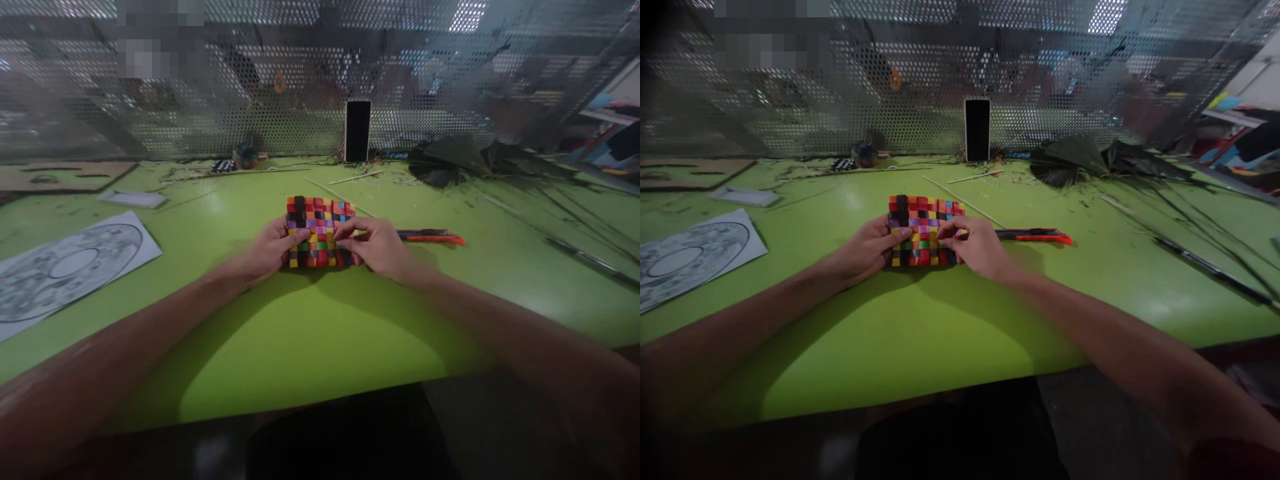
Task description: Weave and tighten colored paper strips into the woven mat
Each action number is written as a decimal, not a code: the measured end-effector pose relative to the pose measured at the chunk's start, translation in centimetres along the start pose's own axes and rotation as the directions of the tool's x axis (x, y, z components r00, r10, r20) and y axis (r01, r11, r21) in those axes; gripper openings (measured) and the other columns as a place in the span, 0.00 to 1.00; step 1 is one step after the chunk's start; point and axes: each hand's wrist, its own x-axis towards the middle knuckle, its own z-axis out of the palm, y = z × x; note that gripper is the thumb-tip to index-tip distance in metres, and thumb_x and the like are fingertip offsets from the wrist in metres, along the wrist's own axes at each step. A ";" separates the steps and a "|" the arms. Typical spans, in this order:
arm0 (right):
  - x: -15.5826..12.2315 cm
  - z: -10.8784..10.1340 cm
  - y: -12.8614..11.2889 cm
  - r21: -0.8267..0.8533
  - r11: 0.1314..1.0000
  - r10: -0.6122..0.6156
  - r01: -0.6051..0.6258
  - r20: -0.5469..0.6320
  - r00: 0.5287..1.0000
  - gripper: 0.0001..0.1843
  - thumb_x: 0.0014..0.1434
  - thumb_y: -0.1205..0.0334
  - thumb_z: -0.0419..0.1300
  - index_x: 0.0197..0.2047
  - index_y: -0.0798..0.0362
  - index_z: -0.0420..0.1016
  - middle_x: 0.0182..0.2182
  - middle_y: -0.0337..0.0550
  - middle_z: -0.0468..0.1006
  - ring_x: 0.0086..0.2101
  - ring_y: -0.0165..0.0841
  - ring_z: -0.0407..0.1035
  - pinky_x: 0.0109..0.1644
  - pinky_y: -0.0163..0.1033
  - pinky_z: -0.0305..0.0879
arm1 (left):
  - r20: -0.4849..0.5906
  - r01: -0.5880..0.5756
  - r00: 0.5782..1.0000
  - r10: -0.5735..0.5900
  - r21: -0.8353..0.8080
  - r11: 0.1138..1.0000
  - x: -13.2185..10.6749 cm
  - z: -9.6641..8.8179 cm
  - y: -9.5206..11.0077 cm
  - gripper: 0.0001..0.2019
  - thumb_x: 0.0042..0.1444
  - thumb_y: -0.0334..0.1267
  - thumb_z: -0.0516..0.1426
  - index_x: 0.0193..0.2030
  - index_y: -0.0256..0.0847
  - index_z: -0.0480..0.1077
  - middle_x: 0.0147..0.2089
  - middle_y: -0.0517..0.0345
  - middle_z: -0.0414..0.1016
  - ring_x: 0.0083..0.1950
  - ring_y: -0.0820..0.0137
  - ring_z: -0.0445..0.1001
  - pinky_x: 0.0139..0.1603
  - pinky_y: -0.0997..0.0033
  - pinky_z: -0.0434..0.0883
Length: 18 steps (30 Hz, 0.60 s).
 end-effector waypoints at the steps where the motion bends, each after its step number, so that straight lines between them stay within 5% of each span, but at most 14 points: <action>1: 0.0 -0.1 0.0 0.008 1.000 0.010 -0.010 0.003 1.000 0.01 0.59 0.67 0.64 0.36 0.56 0.76 0.31 0.40 0.78 0.20 0.23 0.64 0.23 0.32 0.65 | -0.005 -0.001 1.000 0.001 -0.003 1.000 0.0 0.0 0.0 0.11 0.59 0.34 0.65 0.48 0.36 0.73 0.46 0.47 0.83 0.46 0.58 0.83 0.53 0.50 0.81; 11: 0.0 0.6 0.2 0.010 1.000 0.011 -0.011 -0.049 0.999 0.01 0.60 0.67 0.65 0.36 0.56 0.78 0.33 0.42 0.80 0.21 0.22 0.64 0.21 0.30 0.63 | -0.025 -0.001 1.000 0.002 0.045 0.999 0.0 -0.1 -0.1 0.11 0.60 0.34 0.64 0.49 0.37 0.73 0.46 0.48 0.83 0.43 0.61 0.83 0.51 0.52 0.81; 18: 0.0 0.9 -0.2 -0.112 0.992 -0.052 0.050 -0.009 0.999 0.03 0.61 0.67 0.64 0.40 0.55 0.77 0.32 0.40 0.79 0.21 0.24 0.65 0.25 0.33 0.65 | -0.117 -0.006 0.992 0.039 0.271 0.963 -0.2 0.1 -0.2 0.16 0.60 0.42 0.64 0.52 0.39 0.71 0.51 0.47 0.81 0.48 0.59 0.81 0.54 0.49 0.78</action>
